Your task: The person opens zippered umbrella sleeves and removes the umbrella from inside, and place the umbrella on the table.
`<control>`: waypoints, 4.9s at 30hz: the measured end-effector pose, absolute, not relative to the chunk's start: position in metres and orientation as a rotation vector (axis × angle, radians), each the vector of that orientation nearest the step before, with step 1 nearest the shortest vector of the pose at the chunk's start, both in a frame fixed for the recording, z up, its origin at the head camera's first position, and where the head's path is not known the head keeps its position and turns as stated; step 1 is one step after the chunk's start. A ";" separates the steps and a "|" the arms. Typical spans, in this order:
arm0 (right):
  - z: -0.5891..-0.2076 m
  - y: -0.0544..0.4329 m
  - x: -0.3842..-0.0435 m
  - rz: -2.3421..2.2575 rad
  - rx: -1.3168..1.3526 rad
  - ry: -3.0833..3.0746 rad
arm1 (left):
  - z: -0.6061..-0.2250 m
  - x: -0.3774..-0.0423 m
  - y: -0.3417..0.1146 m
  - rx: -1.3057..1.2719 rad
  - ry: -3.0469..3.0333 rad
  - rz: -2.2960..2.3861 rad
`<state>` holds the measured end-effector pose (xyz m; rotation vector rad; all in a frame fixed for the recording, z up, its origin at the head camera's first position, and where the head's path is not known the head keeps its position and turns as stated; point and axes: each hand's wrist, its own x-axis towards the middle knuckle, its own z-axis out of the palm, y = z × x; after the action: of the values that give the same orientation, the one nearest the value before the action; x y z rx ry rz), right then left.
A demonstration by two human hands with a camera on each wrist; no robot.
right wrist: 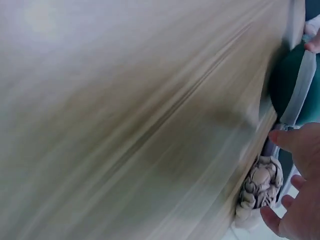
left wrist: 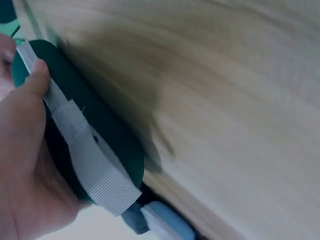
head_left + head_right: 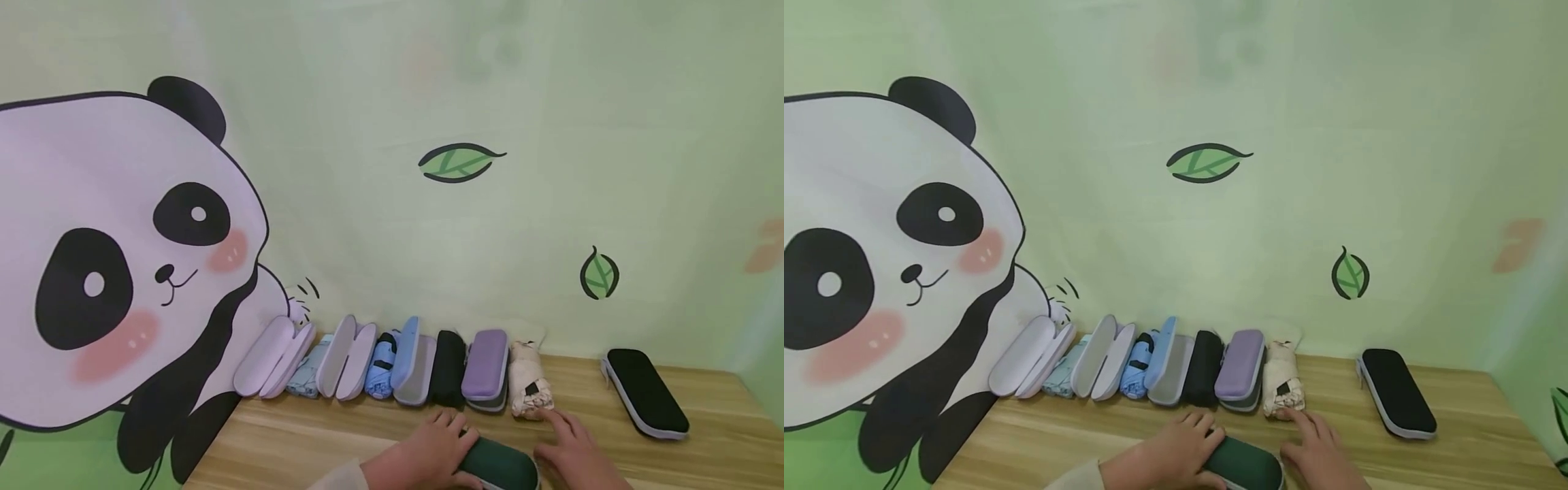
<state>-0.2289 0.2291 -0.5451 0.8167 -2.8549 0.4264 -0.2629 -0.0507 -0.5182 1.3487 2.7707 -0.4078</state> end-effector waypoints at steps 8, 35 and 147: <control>-0.548 0.219 -0.220 0.443 0.720 -2.702 | -0.529 -0.254 -0.021 0.840 3.084 -0.393; -0.537 0.152 -0.208 0.557 0.821 -2.756 | -0.534 -0.242 -0.029 0.964 3.061 -0.243; -0.528 0.151 -0.236 1.041 0.243 -3.104 | -0.564 -0.192 -0.071 1.018 2.864 -0.150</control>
<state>-0.2359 0.1510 -0.5282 0.2430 -3.1036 1.0412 -0.1923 -0.0705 -0.5637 1.0182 2.8641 -0.1496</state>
